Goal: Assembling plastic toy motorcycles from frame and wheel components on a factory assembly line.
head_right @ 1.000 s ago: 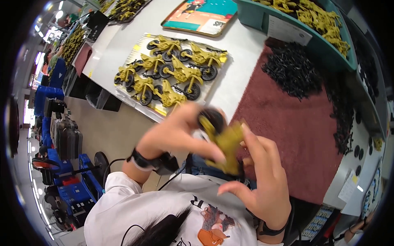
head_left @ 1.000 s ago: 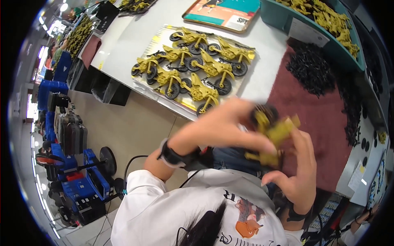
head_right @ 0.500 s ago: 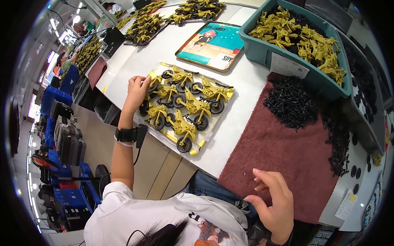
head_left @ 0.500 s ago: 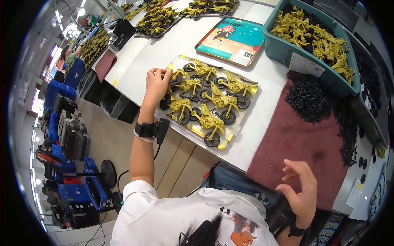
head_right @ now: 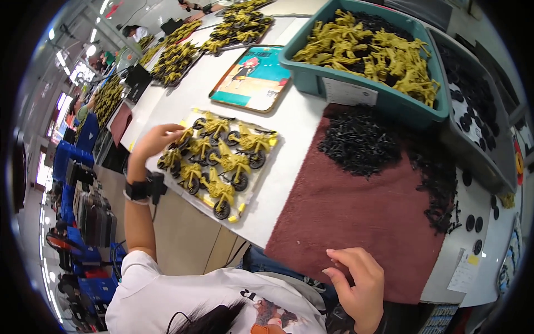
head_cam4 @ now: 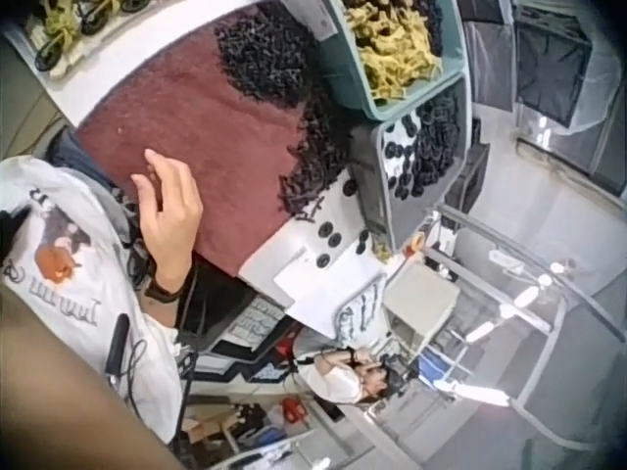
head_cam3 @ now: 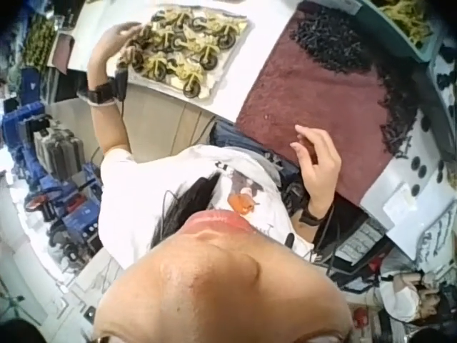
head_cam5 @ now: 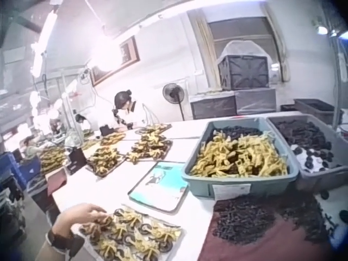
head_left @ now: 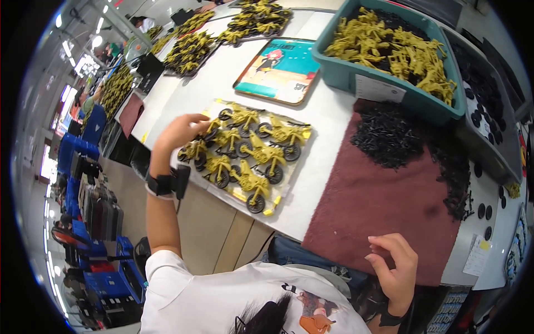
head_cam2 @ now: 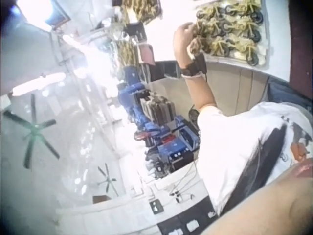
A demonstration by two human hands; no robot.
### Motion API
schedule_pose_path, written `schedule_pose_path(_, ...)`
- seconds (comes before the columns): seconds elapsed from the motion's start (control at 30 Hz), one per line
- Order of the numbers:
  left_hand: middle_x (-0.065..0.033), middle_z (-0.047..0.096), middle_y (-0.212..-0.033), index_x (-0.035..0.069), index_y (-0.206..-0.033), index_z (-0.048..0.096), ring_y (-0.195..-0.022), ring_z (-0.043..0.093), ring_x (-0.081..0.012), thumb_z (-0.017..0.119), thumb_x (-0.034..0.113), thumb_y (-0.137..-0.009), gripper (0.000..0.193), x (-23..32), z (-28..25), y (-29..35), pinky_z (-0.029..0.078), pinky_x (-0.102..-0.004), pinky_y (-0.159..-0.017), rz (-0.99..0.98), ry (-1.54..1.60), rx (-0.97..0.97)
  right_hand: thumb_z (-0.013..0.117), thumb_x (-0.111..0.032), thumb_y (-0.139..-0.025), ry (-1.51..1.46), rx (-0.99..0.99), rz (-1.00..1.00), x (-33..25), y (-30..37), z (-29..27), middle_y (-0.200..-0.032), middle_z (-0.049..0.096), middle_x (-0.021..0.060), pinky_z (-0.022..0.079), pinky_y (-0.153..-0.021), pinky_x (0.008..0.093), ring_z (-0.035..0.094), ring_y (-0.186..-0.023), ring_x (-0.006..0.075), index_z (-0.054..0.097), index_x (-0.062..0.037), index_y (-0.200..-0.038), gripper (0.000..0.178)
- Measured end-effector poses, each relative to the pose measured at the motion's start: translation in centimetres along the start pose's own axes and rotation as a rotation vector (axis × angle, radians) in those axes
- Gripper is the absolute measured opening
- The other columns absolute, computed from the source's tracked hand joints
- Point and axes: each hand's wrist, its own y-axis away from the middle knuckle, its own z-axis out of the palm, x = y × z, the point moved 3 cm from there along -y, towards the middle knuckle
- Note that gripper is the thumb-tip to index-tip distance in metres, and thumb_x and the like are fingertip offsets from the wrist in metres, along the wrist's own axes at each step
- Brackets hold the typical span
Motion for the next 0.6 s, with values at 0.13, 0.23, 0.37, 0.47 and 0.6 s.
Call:
schedule_pose_path(0.13,-0.0101,0.067,-0.099,0.002,-0.115,0.061,-0.089,0.061,-0.0159,0.056,0.025,-0.094,0.031,10.6,-6.9,-4.3,0.048,-0.0301,-0.079,0.243,-0.110,0.182,0.071,0.002,-0.070,-0.065,0.059,0.031,1.4,0.1,-1.2,-0.081,0.063,0.0097,0.049,-0.062,0.0278,0.062,-0.069,0.0186,0.066,-0.0019,-0.095,0.026)
schedule_pose_path(0.23,-0.0092,0.064,-0.108,0.004,-0.116,0.060,-0.096,0.059,-0.0155,0.056,0.027,-0.095,0.031,20.5,-7.6,-9.7,0.047,-0.0301,-0.087,0.542,-0.059,0.127,0.070,-0.001,-0.073,-0.095,0.006,0.072,3.0,-0.3,-0.9,-0.080,0.063,0.0085,0.048,-0.063,0.0284,0.062,-0.070,0.0191,0.066,-0.0034,-0.095,0.022)
schedule_pose_path(0.37,-0.0164,0.058,-0.121,0.004,-0.130,0.048,-0.111,0.057,-0.0220,0.053,0.047,-0.093,0.056,32.7,-2.6,-18.8,0.043,-0.0327,-0.097,0.853,-0.048,0.001,0.070,-0.003,-0.076,-0.097,0.008,0.135,4.5,-0.1,-1.4,-0.081,0.063,0.0082,0.048,-0.063,0.0283,0.062,-0.069,0.0193,0.066,-0.0041,-0.095,0.020)
schedule_pose_path(0.47,-0.0288,0.045,-0.132,0.007,-0.142,0.031,-0.117,0.052,-0.0368,0.050,0.076,-0.076,0.098,35.2,0.4,-25.0,0.040,-0.0421,-0.101,0.478,-0.443,0.063,0.069,-0.002,-0.078,-0.217,0.027,0.148,4.8,0.2,-1.6,-0.084,0.066,0.0078,0.048,-0.060,0.0266,0.061,-0.066,0.0168,0.067,-0.0040,-0.094,0.016)
schedule_pose_path(0.6,-0.0324,0.032,-0.141,0.008,-0.147,0.022,-0.121,0.045,-0.0483,0.053,0.081,-0.069,0.111,36.6,1.2,-34.1,0.044,-0.0554,-0.093,0.400,-0.423,0.109,0.068,-0.001,-0.078,-0.237,0.039,0.119,5.0,0.0,-2.0,-0.083,0.067,0.0081,0.049,-0.060,0.0267,0.063,-0.068,0.0173,0.067,-0.0036,-0.094,0.016)
